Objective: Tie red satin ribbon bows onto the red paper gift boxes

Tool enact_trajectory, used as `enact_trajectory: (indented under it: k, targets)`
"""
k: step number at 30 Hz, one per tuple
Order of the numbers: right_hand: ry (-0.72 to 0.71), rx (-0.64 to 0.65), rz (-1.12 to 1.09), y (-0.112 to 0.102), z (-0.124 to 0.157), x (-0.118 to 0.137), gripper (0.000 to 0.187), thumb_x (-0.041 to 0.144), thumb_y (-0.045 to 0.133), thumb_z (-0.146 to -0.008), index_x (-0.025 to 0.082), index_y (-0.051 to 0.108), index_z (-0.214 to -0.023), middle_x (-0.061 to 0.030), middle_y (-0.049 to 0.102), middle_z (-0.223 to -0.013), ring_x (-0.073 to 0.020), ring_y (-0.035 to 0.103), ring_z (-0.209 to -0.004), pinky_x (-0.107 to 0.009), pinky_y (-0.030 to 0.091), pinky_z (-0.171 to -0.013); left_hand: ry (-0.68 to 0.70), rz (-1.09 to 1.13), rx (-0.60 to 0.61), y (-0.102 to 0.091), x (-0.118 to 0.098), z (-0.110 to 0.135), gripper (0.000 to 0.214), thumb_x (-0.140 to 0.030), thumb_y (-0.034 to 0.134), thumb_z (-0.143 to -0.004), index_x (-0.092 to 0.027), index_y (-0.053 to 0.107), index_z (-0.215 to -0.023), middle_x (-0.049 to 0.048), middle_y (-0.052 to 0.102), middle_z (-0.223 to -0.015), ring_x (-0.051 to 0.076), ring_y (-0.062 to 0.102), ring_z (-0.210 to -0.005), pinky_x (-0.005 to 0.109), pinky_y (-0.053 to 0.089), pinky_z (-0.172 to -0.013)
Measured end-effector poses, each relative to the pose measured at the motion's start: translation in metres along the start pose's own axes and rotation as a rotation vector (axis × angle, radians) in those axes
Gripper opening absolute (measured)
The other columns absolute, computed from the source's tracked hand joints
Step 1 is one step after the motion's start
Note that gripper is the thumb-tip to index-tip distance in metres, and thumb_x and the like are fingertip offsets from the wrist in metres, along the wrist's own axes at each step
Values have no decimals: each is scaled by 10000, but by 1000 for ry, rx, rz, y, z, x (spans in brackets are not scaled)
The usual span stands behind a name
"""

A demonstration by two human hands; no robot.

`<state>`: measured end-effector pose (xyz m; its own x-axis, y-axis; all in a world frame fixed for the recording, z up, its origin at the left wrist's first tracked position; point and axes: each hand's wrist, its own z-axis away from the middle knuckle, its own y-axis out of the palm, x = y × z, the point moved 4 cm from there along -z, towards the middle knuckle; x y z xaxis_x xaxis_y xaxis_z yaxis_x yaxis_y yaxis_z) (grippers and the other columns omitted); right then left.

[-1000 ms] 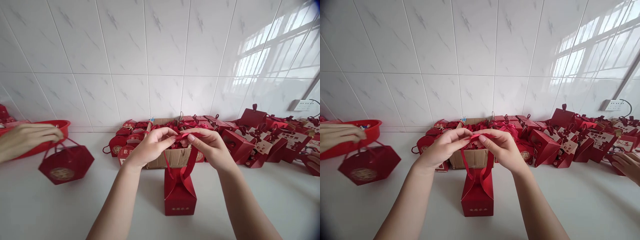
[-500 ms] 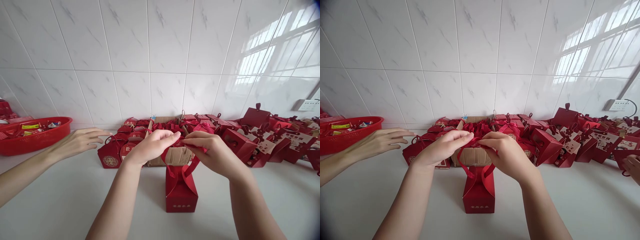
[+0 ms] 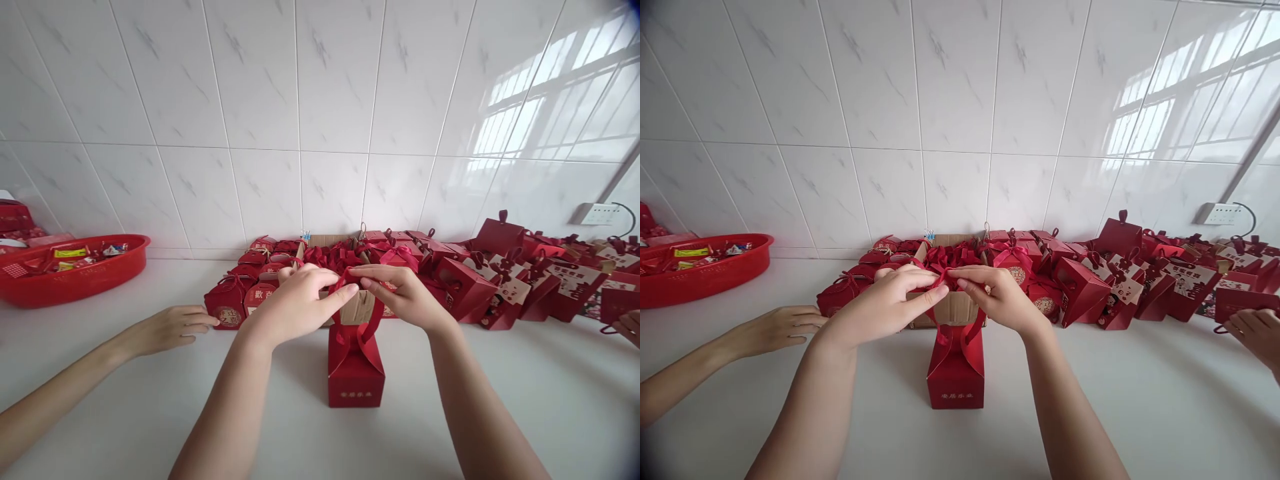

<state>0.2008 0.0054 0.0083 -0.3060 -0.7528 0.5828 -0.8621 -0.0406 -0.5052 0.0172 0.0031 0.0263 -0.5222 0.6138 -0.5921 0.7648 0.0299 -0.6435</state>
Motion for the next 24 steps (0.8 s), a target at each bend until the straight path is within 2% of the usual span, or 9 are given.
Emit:
enact_trajectory:
  k: [3,6,9,12,16,24]
  targets:
    - [60,-102,-169,1,9,-3,283,298,523,-904,269,646,-1157,-30,626,-1233,-209,534,-1194,-390,431,-1015,56,-282,-10,5,-8,7,350,-535,487,-833,-229,653,-798,60,658,-964,286,511,-1023,428,354,-907]
    - [140,-273,-266,0,24,-9,276,327,541,-894,263,660,-1135,-28,647,-1202,-208,531,-1194,-392,387,-1043,103,-446,-160,8,-12,17,339,-447,437,-889,-220,623,-1058,96,630,-1174,300,486,-1123,497,254,-984]
    - [214,-466,-334,-2,45,-20,281,363,579,-865,247,680,-1100,-32,689,-1113,-210,581,-1109,-377,420,-990,118,-586,-264,9,-9,34,367,-400,418,-905,-216,554,-1191,116,567,-1295,309,463,-1169,513,231,-981]
    - [280,-607,-373,-5,67,-34,291,391,614,-830,228,702,-1054,-34,722,-964,-187,638,-903,-336,480,-851,98,-679,-294,5,1,53,399,-403,425,-899,-212,520,-1236,124,541,-1329,321,447,-1186,507,249,-948]
    - [360,-700,-357,-10,96,-50,325,431,636,-789,204,714,-1007,-32,708,-809,-153,608,-700,-293,485,-682,80,-757,-286,-7,14,74,409,-411,432,-890,-198,523,-1227,124,560,-1304,319,452,-1179,493,252,-933]
    - [504,-787,-274,-27,142,-67,386,478,651,-737,177,704,-973,-47,660,-761,-163,600,-704,-293,467,-648,28,-808,-201,-25,36,98,374,-398,417,-876,-225,551,-1180,116,587,-1274,305,486,-1157,486,253,-918]
